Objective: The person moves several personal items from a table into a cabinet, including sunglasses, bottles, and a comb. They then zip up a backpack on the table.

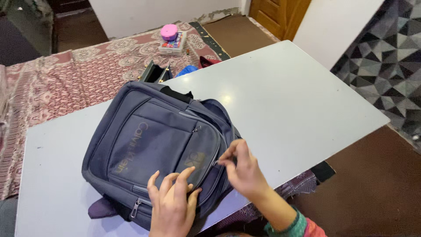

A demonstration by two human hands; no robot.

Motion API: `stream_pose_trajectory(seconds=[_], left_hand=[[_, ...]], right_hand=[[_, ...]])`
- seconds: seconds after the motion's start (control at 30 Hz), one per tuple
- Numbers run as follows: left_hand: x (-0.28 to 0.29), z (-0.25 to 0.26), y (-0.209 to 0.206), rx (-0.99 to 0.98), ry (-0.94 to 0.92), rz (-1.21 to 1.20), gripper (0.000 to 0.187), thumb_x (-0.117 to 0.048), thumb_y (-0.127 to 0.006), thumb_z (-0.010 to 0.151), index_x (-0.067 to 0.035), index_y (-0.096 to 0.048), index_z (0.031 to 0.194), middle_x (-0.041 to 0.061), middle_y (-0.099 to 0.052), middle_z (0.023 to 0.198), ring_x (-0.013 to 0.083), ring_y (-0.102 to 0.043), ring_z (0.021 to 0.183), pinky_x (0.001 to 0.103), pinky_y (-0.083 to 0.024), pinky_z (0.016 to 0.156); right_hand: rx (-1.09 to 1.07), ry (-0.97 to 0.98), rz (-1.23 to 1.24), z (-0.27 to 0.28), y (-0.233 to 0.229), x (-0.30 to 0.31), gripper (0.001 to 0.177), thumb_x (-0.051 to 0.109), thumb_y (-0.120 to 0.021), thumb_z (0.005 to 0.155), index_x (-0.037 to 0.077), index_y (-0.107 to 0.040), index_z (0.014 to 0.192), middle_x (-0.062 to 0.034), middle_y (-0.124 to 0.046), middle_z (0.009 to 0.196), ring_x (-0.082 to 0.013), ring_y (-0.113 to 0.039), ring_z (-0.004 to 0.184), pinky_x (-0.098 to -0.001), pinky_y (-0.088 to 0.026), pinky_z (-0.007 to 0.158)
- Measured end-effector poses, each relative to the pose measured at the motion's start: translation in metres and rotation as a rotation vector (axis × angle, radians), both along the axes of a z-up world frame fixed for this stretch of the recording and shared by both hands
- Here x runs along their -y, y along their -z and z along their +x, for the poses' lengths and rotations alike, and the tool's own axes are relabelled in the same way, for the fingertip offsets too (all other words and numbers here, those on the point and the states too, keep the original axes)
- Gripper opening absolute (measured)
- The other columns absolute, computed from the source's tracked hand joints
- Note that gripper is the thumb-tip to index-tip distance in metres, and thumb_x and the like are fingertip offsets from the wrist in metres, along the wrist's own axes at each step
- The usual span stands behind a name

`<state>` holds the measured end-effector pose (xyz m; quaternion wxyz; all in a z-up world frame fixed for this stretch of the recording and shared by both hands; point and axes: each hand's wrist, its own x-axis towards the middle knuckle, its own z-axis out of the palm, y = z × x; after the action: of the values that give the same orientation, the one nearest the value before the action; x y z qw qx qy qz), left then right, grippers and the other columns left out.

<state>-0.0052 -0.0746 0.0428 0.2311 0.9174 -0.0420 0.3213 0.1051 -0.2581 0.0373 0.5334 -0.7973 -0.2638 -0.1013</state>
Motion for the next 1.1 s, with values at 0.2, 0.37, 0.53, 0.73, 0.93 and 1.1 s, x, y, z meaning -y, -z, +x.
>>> stream_pose_trajectory(seconds=[0.2, 0.37, 0.53, 0.73, 0.93, 1.1], left_hand=[[-0.01, -0.012, 0.005, 0.093, -0.082, -0.013, 0.055, -0.009, -0.083, 0.069, -0.01, -0.061, 0.12, -0.002, -0.07, 0.076, 0.0187, -0.065, 0.096, 0.062, -0.029, 0.109], [-0.017, -0.015, 0.013, 0.251, -0.053, -0.108, 0.045, 0.002, -0.08, 0.071, -0.01, -0.059, 0.11, -0.001, -0.069, 0.083, 0.0154, -0.067, 0.091, 0.06, -0.03, 0.11], [-0.027, -0.015, 0.018, 0.361, -0.074, -0.16, 0.047, 0.008, -0.079, 0.071, -0.01, -0.051, 0.105, 0.002, -0.065, 0.087, 0.0172, -0.068, 0.087, 0.061, -0.033, 0.113], [-0.038, -0.014, 0.028, 0.443, 0.02, -0.145, 0.051, 0.01, -0.079, 0.073, -0.01, -0.046, 0.106, -0.002, -0.058, 0.078, 0.0171, -0.071, 0.087, 0.063, -0.034, 0.112], [-0.037, -0.014, 0.043, 0.476, 0.188, -0.197, 0.044, 0.013, -0.075, 0.073, -0.011, -0.051, 0.101, -0.001, -0.056, 0.076, 0.0168, -0.071, 0.085, 0.061, -0.037, 0.11], [-0.036, -0.013, 0.047, 0.486, 0.252, -0.257, 0.045, 0.011, -0.079, 0.074, -0.011, -0.052, 0.102, 0.001, -0.059, 0.08, 0.0172, -0.07, 0.083, 0.06, -0.037, 0.11]], right_hand=[[0.051, -0.09, -0.004, 0.055, -0.002, -0.015, 0.039, -0.015, -0.06, 0.085, 0.004, -0.037, 0.111, -0.0121, -0.068, 0.085, -0.0223, -0.075, 0.083, -0.0336, -0.062, 0.076], [0.107, -0.182, -0.004, 0.074, -0.022, -0.029, 0.04, -0.017, -0.056, 0.086, 0.004, -0.035, 0.112, -0.0132, -0.066, 0.088, -0.0245, -0.074, 0.084, -0.0342, -0.063, 0.077], [0.22, -0.086, 0.006, 0.071, -0.042, -0.044, 0.044, -0.015, -0.063, 0.085, 0.005, -0.034, 0.111, -0.0132, -0.068, 0.086, -0.0259, -0.075, 0.084, -0.0371, -0.058, 0.08], [0.215, -0.081, 0.034, 0.094, -0.052, -0.068, 0.046, -0.014, -0.062, 0.086, 0.006, -0.031, 0.113, -0.0144, -0.065, 0.086, -0.0274, -0.074, 0.08, -0.0367, -0.059, 0.075], [0.286, -0.324, -0.066, 0.144, -0.059, -0.096, 0.051, -0.015, -0.063, 0.084, 0.006, -0.031, 0.117, -0.0144, -0.066, 0.085, -0.0275, -0.072, 0.079, -0.0371, -0.058, 0.072], [0.302, -0.608, -0.193, 0.181, -0.064, -0.13, 0.053, -0.013, -0.064, 0.084, 0.005, -0.033, 0.122, -0.0139, -0.066, 0.083, -0.0284, -0.071, 0.078, -0.0377, -0.056, 0.071]])
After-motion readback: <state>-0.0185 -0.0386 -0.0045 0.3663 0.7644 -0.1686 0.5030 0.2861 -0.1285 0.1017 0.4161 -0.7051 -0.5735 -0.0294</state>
